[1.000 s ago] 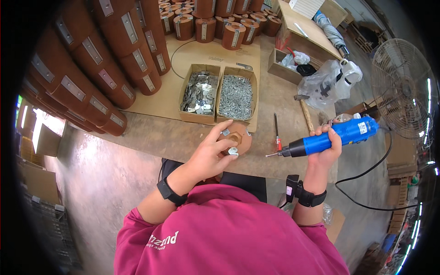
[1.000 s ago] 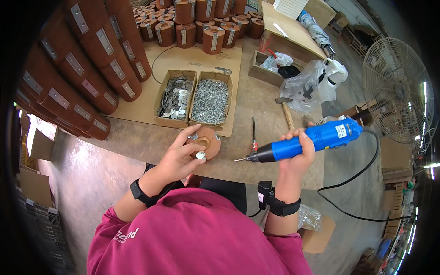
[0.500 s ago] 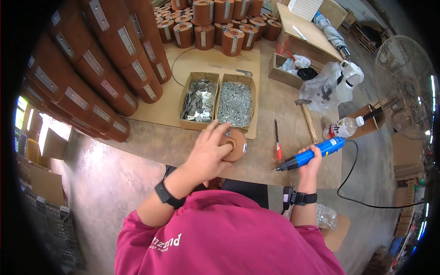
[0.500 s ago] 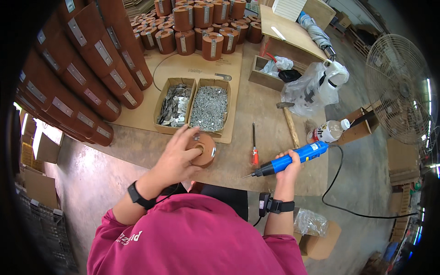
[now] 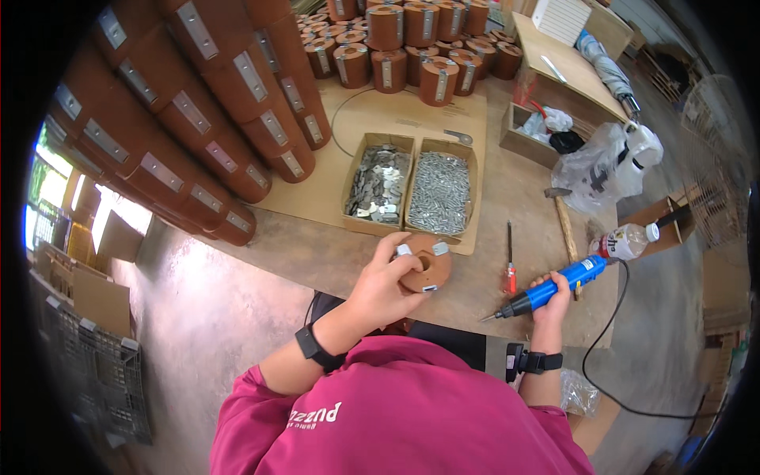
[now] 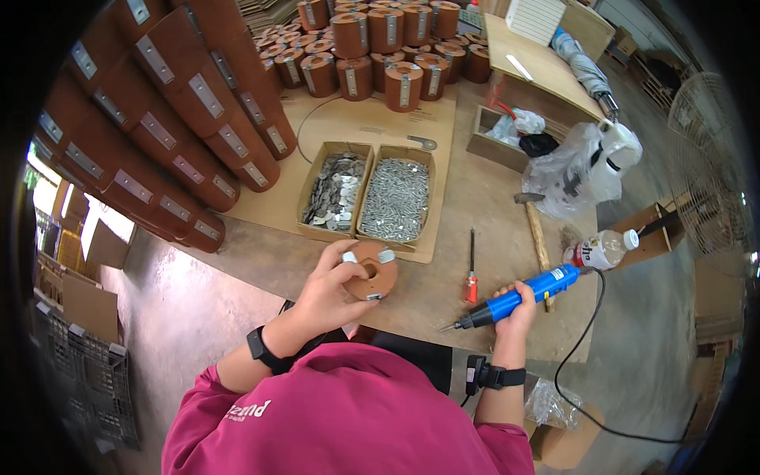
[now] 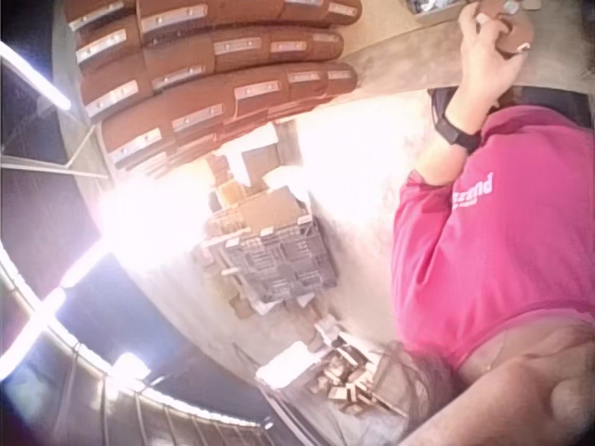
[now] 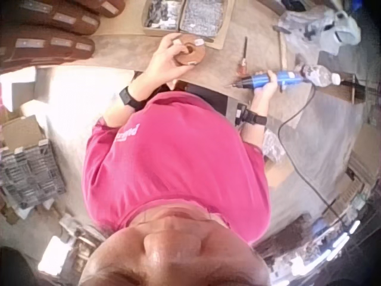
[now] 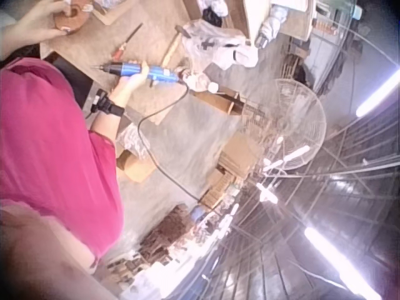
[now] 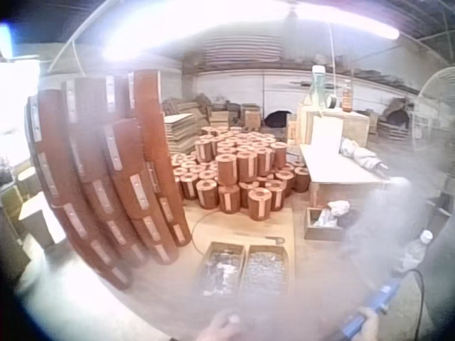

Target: The person is using an electric screwdriver and a manual screwdriver to attach metal plates or components to cylindrical wooden furniture parts.

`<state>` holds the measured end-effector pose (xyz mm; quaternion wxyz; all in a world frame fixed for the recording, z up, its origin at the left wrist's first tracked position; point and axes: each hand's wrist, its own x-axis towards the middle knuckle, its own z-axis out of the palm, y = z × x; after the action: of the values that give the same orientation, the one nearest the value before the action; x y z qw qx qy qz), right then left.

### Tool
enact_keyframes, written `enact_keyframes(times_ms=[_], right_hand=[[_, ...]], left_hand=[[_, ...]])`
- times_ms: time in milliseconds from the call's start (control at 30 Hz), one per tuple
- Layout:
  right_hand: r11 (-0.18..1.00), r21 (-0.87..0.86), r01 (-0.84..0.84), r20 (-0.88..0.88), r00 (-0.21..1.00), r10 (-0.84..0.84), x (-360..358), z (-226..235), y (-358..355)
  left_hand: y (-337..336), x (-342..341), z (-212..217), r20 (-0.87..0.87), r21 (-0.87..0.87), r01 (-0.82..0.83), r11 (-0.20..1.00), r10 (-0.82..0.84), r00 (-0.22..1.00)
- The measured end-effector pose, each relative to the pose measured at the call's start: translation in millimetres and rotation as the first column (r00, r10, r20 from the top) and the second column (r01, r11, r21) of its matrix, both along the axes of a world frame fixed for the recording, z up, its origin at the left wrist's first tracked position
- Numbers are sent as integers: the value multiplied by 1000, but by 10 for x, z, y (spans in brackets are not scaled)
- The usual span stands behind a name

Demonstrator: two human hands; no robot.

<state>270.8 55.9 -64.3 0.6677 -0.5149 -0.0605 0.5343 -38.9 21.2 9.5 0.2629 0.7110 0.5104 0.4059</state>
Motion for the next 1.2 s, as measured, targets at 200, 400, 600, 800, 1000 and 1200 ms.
enact_keyframes(times_ms=[200,400,600,800,1000,1200], right_hand=[[1000,-19,25,12,1000,-25,-57,39,0],[1000,15,17,12,1000,-17,-35,19,-5],[1000,16,2,18,1000,-2,-39,16,-1],[1000,29,5,33,999,-6,-26,9,-20],[999,35,-10,20,1000,9,-10,-18,-19],[999,47,-23,17,1000,23,-28,-19,-4]], left_hand=[[36,-49,-28,34,-46,66,997,-64,997],[413,-323,49,303,-100,43,994,-11,953],[1031,-589,-56,-495,-140,-9,990,-63,867],[1192,-554,-128,-698,-164,-27,986,-97,709],[1153,-582,-157,-600,-202,-34,979,-96,794],[948,-497,140,-280,-152,4,988,-47,959]])
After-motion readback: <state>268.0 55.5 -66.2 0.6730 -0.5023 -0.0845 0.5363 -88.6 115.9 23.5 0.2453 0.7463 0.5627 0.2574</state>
